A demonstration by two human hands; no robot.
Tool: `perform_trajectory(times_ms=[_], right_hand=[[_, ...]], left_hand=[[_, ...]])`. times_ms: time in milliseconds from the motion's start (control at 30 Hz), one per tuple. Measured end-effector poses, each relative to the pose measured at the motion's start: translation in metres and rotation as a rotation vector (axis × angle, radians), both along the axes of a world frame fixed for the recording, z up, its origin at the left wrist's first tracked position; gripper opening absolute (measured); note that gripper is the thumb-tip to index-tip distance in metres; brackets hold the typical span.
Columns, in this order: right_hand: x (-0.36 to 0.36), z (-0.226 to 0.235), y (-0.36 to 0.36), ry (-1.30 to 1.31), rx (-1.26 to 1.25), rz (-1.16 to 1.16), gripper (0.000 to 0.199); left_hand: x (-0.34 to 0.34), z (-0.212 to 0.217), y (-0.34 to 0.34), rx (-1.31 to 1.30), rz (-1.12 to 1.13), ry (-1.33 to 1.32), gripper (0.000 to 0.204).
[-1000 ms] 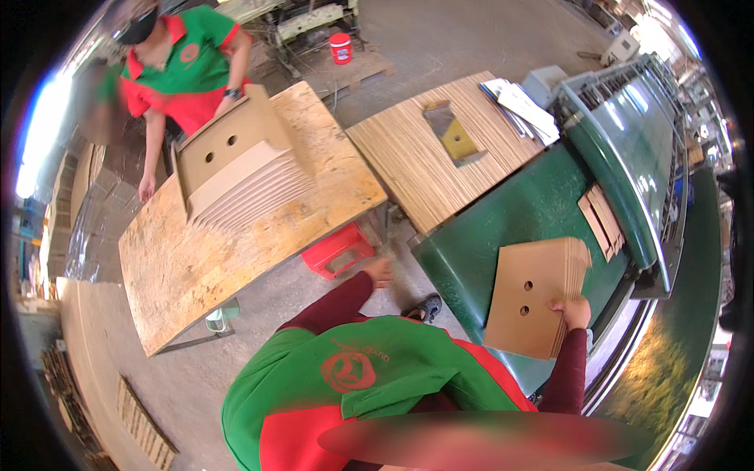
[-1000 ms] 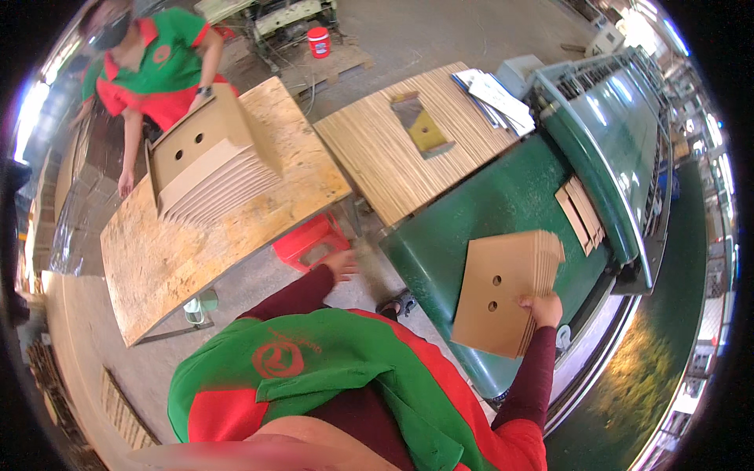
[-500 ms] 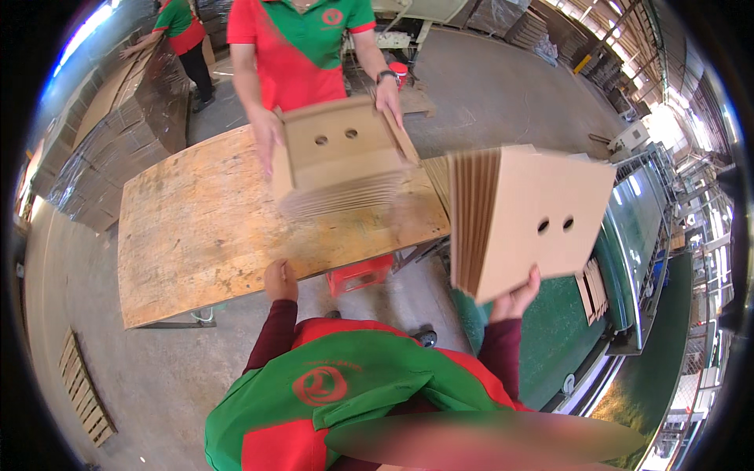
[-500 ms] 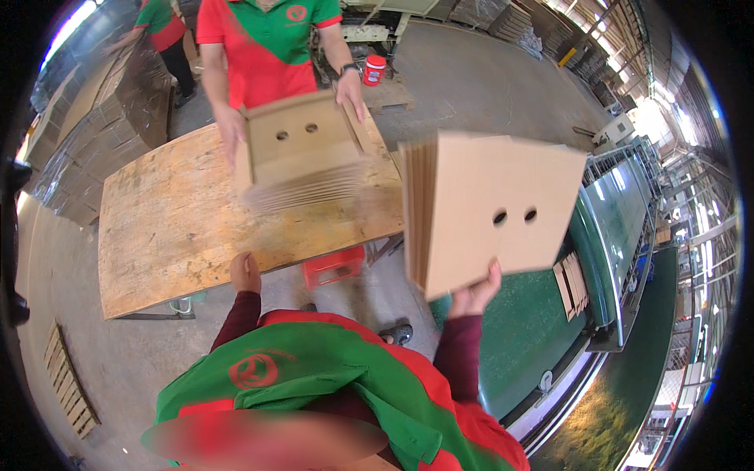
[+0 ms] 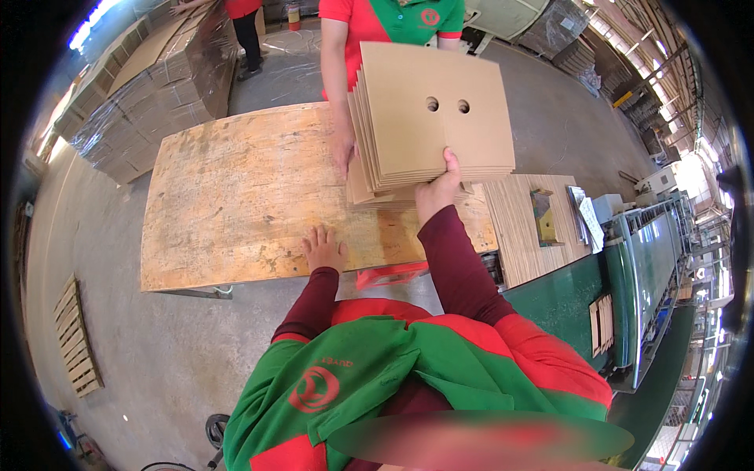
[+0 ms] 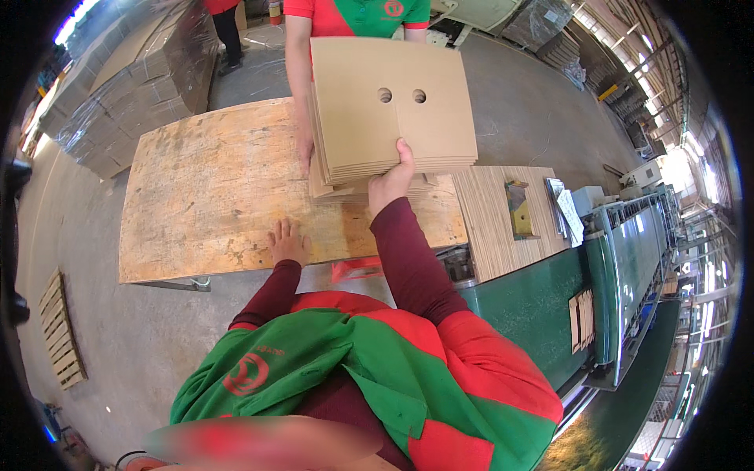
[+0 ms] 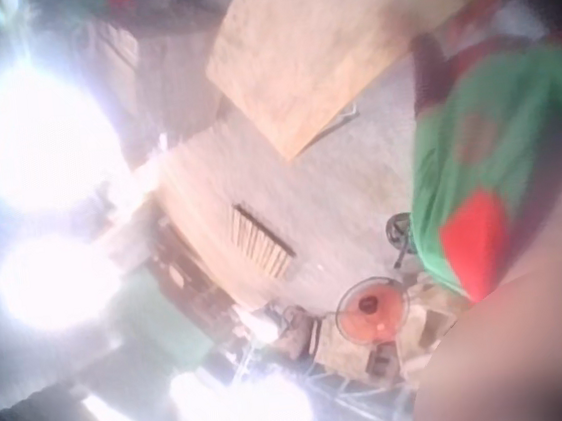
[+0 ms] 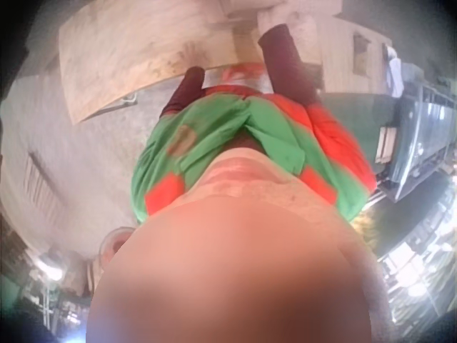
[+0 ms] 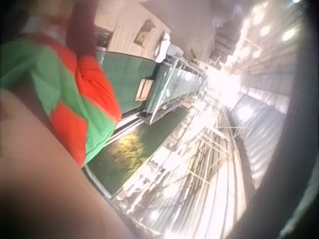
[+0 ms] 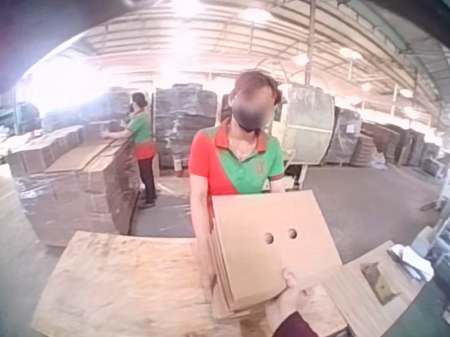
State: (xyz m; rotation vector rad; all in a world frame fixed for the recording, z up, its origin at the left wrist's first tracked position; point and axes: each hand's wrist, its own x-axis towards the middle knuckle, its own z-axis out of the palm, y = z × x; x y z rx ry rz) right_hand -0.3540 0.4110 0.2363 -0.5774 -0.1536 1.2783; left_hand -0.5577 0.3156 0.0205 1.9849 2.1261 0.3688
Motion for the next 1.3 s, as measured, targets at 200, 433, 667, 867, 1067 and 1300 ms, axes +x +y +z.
perform_trajectory(times_ms=[200, 433, 667, 867, 1067, 1300], right_hand=[[-0.024, -0.028, 0.008, -0.058, -0.205, -0.070, 0.042], [-0.017, -0.034, 0.009, -0.026, -0.165, -0.027, 0.058], [-0.022, -0.061, 0.012, -0.018, -0.234, -0.214, 0.088], [-0.008, -0.055, -0.001, 0.041, -0.271, -0.065, 0.065], [0.017, -0.025, -0.013, -0.056, -0.325, 0.040, 0.073], [0.072, -0.056, -0.065, -0.900, -0.610, -0.278, 0.095]], left_hand=[[0.003, 0.006, 0.000, -0.035, 0.003, 0.000, 0.056], [0.007, 0.010, 0.001, -0.060, 0.011, 0.004, 0.056], [0.010, 0.006, 0.001, -0.006, 0.000, 0.096, 0.053], [0.014, 0.005, 0.001, -0.019, 0.008, 0.181, 0.053], [0.012, 0.002, 0.003, -0.011, -0.008, 0.250, 0.052], [0.012, -0.001, 0.001, 0.008, -0.004, 0.263, 0.053]])
